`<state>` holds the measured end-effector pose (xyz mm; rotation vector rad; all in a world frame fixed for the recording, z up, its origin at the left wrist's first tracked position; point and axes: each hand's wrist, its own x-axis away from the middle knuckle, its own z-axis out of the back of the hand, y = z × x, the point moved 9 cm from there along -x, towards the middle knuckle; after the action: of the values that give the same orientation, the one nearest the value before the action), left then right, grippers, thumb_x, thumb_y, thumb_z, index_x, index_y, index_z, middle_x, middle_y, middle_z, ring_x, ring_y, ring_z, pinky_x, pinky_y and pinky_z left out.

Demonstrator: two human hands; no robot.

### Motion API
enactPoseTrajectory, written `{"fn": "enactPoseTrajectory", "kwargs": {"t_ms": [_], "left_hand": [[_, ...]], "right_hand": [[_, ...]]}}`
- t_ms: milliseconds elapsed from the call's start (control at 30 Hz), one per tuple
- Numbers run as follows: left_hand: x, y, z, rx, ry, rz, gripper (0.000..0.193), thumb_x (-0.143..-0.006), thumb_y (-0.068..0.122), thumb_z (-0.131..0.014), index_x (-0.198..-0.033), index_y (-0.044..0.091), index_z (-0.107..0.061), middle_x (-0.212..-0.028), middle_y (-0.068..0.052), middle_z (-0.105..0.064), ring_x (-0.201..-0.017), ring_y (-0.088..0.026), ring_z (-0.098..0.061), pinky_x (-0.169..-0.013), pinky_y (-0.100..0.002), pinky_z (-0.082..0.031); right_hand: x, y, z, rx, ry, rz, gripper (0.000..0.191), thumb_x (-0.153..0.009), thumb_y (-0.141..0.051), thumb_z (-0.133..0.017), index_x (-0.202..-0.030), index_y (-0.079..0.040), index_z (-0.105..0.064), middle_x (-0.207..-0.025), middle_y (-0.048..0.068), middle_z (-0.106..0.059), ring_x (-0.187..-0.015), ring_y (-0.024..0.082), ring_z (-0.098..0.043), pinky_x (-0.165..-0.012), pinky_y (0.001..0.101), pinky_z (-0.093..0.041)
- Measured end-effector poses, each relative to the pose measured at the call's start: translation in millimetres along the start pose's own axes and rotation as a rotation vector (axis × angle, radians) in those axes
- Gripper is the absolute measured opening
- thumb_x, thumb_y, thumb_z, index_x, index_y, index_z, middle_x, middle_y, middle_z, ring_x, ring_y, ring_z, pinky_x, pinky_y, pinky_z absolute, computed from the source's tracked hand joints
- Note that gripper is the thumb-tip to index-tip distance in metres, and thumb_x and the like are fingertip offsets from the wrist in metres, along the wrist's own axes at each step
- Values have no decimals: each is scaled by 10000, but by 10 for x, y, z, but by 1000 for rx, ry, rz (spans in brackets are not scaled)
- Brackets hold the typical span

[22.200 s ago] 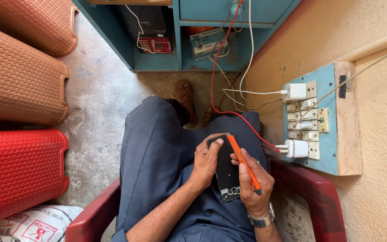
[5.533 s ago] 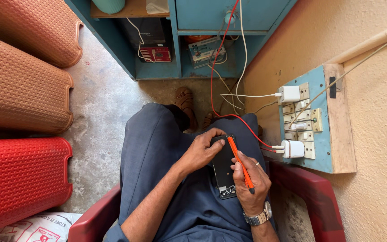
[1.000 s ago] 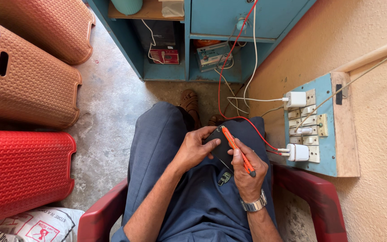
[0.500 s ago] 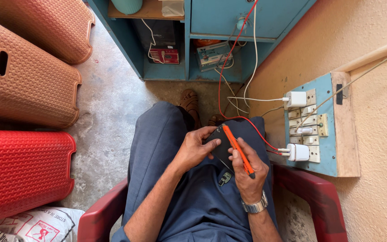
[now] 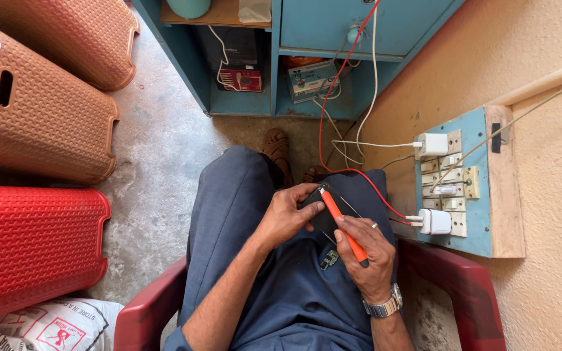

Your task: The person cleans the interior components of a disassembled mobile phone using a brush and subsequently applies a liquid substance with a small tool to the edges of the frame.

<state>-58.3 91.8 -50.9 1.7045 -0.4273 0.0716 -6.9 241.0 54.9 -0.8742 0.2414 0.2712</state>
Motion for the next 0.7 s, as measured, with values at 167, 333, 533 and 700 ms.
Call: {"fn": "enactPoseTrajectory", "kwargs": {"t_ms": [167, 333, 533, 700], "left_hand": [[3, -25, -6, 2, -5, 12, 387, -935, 123, -701, -1298, -5, -663, -972, -65, -766, -707, -70, -667, -549, -235, -581], [-4, -35, -2, -1, -5, 15, 394, -934, 126, -699, -1303, -5, -655, -981, -64, -767, -717, -74, -673, -553, -236, -587], [0, -38, -3, -10, -2, 13, 399, -932, 127, -700, -1304, -9, -653, -982, -69, -770, -728, -77, -683, -559, -239, -594], [4, -27, -3, -21, -2, 21, 405, -931, 126, -699, -1309, -10, -650, -977, -83, -772, -733, -91, -699, -566, -243, -601]], "right_hand": [[2, 45, -27, 7, 7, -4, 246, -876, -49, -749, -1122, -34, -752, -1082, 117, -770, -990, 247, -737, -906, 350, -561], [-6, 52, -48, 21, 11, 10, 249, -883, -56, -752, -1131, -35, -754, -1088, 120, -769, -999, 245, -739, -928, 359, -555], [-8, 43, -49, 32, 19, 10, 237, -887, -60, -753, -1123, -34, -752, -1079, 120, -771, -991, 252, -740, -908, 357, -564], [2, 37, -36, 34, 45, -9, 225, -889, -52, -750, -1113, -31, -753, -1066, 117, -774, -972, 253, -741, -878, 346, -571]]}}
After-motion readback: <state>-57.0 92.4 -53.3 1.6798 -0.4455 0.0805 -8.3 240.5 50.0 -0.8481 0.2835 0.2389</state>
